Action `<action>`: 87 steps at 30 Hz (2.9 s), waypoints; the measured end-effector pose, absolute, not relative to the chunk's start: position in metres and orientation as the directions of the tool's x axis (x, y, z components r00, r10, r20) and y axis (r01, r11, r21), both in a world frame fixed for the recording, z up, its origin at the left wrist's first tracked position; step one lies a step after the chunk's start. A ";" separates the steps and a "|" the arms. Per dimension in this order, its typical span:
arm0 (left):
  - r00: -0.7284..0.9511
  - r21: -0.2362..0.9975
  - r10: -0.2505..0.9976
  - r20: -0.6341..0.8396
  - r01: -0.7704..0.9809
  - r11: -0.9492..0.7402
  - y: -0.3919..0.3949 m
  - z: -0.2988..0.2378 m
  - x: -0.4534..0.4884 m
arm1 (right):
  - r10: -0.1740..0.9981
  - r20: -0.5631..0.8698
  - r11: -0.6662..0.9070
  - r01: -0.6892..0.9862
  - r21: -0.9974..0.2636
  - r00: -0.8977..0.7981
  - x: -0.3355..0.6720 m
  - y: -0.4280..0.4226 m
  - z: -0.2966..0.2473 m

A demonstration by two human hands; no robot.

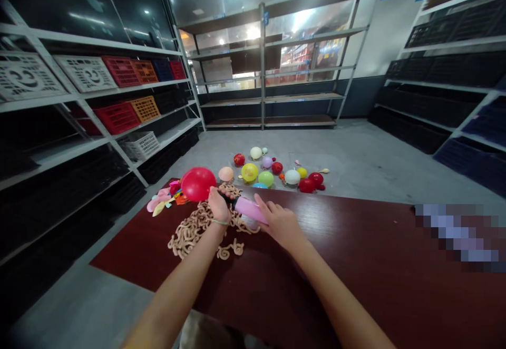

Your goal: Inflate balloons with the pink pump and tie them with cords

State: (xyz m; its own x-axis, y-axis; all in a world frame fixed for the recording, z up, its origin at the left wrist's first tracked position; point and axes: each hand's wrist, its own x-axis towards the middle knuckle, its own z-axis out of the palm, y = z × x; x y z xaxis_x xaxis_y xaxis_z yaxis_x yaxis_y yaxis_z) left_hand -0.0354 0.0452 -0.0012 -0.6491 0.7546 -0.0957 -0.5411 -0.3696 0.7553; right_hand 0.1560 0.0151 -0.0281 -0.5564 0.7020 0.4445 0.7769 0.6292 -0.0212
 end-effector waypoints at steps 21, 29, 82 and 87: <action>-0.655 0.745 0.751 -0.083 -0.542 -0.390 0.070 -0.009 -0.019 | 0.862 0.284 0.410 0.907 0.097 -0.420 0.169 0.020 -0.016; -0.707 0.695 0.688 -0.164 -0.578 -0.427 0.065 -0.032 -0.056 | 0.807 0.225 0.482 0.830 0.281 -0.546 0.229 0.023 -0.021; -0.411 0.579 0.844 -0.344 -0.801 -0.154 0.066 -0.053 -0.050 | 0.872 -0.297 0.409 0.913 0.005 -0.389 0.155 -0.054 0.050; -0.419 0.588 0.841 -0.341 -0.793 -0.157 0.063 -0.050 -0.049 | 0.887 -0.231 0.411 0.912 -0.001 -0.400 0.122 -0.043 0.048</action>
State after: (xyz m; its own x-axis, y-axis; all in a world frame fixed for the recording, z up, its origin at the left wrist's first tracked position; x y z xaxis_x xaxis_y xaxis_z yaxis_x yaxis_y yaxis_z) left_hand -0.0492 0.0628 -0.0503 -0.4192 0.8413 -0.3412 -0.7933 -0.1567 0.5883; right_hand 0.1215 -0.0427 0.0482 -0.4000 0.8869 -0.2311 0.9117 0.4109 -0.0010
